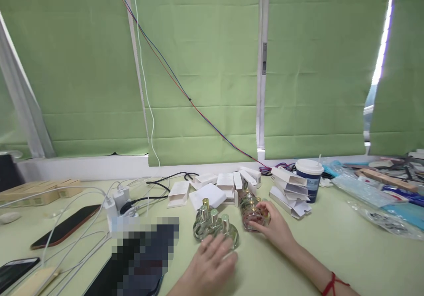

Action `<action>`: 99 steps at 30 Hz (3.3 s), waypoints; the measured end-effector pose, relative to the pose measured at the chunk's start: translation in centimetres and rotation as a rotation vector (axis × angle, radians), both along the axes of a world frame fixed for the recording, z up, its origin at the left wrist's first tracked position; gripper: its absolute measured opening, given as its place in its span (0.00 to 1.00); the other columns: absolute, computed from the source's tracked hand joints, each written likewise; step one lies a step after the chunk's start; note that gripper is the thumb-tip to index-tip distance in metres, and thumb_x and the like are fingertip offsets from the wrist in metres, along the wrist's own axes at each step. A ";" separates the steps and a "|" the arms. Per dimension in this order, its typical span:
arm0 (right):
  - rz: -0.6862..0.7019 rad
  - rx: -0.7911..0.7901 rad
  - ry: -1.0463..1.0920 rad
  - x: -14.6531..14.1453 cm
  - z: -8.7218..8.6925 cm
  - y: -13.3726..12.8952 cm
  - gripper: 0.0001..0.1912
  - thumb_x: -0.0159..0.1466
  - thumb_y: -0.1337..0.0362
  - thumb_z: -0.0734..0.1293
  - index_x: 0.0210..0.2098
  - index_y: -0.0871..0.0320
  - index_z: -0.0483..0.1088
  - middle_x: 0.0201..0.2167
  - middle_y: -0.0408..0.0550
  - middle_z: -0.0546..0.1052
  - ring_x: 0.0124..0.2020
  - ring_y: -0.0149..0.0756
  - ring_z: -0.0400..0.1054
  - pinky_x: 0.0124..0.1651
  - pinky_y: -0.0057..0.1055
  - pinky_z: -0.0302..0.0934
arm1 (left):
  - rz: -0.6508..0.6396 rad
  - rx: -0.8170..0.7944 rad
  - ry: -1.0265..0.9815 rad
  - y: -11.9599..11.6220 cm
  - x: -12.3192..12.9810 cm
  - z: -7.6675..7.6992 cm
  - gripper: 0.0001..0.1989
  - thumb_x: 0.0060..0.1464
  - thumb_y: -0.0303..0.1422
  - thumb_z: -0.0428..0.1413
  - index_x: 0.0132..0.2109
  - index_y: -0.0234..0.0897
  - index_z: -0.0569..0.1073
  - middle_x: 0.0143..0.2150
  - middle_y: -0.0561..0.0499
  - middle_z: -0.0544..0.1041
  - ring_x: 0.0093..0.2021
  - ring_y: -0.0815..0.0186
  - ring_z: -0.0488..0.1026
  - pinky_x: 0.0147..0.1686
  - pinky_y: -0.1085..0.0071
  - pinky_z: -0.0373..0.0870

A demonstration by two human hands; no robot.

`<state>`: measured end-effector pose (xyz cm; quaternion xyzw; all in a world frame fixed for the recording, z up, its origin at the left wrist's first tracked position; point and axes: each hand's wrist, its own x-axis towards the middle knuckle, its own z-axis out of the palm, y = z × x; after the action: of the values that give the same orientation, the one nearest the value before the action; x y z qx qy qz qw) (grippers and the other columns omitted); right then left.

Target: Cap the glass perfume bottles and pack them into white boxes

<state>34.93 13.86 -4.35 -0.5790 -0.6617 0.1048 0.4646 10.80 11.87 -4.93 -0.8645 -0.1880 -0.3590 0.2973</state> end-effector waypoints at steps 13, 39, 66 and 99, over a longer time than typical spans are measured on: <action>0.440 -0.356 0.109 1.4 0.5 -1.2 0.19 0.48 0.56 0.73 0.33 0.62 0.69 0.21 0.40 0.68 0.21 0.26 0.56 0.23 0.23 0.47 | -0.033 -1.082 0.113 -1.4 1.1 2.8 0.18 0.57 0.30 0.49 0.55 0.43 0.62 0.56 0.47 0.67 0.56 0.63 0.65 0.56 0.68 0.62; -0.064 -0.196 -0.327 6.2 0.0 0.8 0.09 0.58 0.59 0.66 0.31 0.54 0.77 0.38 0.48 0.76 0.42 0.42 0.68 0.45 0.36 0.59 | -0.111 -1.290 -0.205 0.0 1.2 0.8 0.22 0.61 0.36 0.45 0.62 0.41 0.57 0.57 0.45 0.68 0.56 0.60 0.67 0.55 0.64 0.64; 0.617 -0.134 0.389 -0.3 2.3 -3.6 0.12 0.51 0.58 0.73 0.34 0.55 0.77 0.36 0.49 0.76 0.40 0.36 0.70 0.47 0.35 0.64 | -0.101 -1.047 0.076 -1.0 1.4 1.5 0.25 0.61 0.39 0.47 0.63 0.43 0.54 0.57 0.47 0.68 0.55 0.60 0.67 0.54 0.64 0.64; 0.106 -0.082 0.263 2.1 1.3 -1.4 0.20 0.62 0.52 0.59 0.40 0.60 0.73 0.37 0.52 0.75 0.35 0.37 0.68 0.39 0.35 0.62 | -0.051 -1.073 0.066 -1.0 1.2 1.5 0.26 0.61 0.39 0.47 0.64 0.46 0.53 0.59 0.48 0.66 0.57 0.60 0.65 0.56 0.65 0.63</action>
<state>37.01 12.45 -3.04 -0.5433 -0.6199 0.2311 0.5168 11.95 10.86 -3.48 -0.9102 -0.3144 -0.1921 -0.1893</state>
